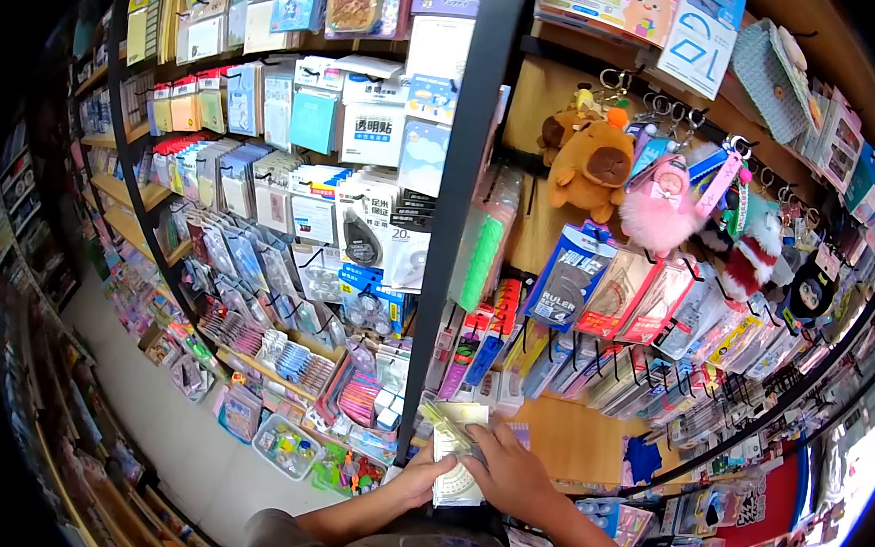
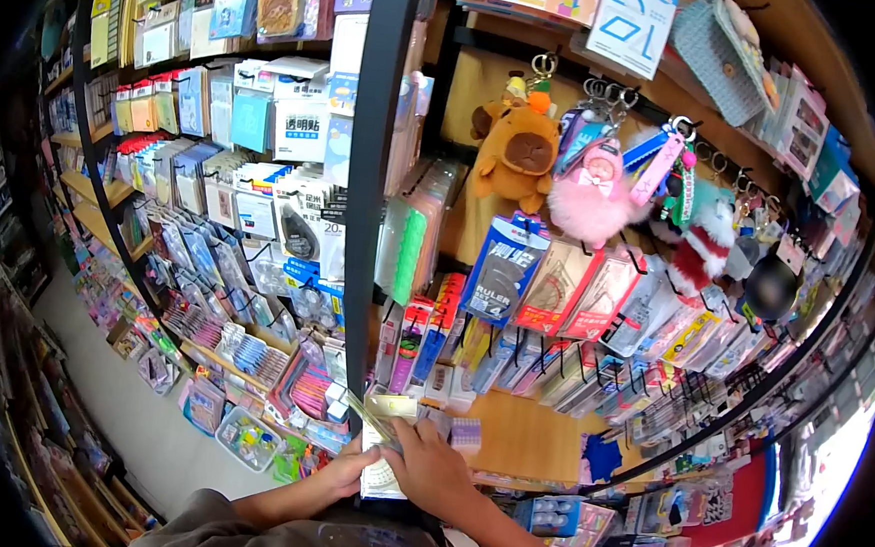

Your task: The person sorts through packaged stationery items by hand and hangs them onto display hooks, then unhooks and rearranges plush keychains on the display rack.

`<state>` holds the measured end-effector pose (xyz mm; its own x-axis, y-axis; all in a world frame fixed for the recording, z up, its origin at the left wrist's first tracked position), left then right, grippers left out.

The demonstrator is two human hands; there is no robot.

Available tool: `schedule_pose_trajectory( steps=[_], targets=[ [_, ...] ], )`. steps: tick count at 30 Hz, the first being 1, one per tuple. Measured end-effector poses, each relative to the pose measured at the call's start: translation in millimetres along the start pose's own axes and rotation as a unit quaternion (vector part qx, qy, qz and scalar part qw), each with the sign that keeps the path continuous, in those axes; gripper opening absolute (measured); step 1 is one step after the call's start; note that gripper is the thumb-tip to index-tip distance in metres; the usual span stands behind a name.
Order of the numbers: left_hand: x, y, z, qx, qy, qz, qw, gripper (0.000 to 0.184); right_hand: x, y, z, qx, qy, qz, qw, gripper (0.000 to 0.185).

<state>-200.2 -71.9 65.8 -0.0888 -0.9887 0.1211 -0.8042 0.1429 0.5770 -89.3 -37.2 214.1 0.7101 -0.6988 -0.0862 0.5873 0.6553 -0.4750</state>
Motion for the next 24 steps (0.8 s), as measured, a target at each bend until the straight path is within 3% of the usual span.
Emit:
schedule_pose_trajectory(
  steps=[5,8,12,15,21,24],
  targets=[
    [1.9,2.7,11.4,0.06,0.081,0.059,0.993,0.04,-8.8,3.4,-21.4,-0.029,0.056,-0.034,0.997,0.038],
    [4.7,15.0,2.2,0.089,0.073,0.017,0.993,0.041,-16.2,17.9,-19.5,-0.128,0.09,-0.004,0.988,0.033],
    [7.2,17.7,1.0,0.096,0.081,-0.049,0.991,0.046,-12.7,20.9,-20.9,-0.149,0.075,-0.056,0.984,0.034],
    [10.4,18.4,-1.8,0.044,0.082,-0.055,0.994,0.046,-9.9,19.2,-24.8,-0.2,0.06,-0.027,0.978,0.033],
    [11.0,9.3,2.5,0.064,0.085,-0.023,0.994,0.045,-7.2,45.5,-36.9,-0.371,-0.027,-0.05,0.927,0.033],
    [8.3,3.1,3.6,0.088,0.067,-0.005,0.994,0.047,-3.9,49.3,-33.8,-0.39,-0.032,-0.054,0.919,0.032]
  ],
)
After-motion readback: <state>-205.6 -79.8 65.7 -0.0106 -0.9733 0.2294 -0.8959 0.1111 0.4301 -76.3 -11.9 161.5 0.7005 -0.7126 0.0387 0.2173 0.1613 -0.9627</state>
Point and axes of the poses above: each hand's wrist, its own x-axis away from the middle knuckle, its own z-axis out of the back of the hand, y = z × x, the point moved 3 cm from there along -x, towards the middle knuckle, and after that the axes turned 1 degree about y, right-handed, at the moved point
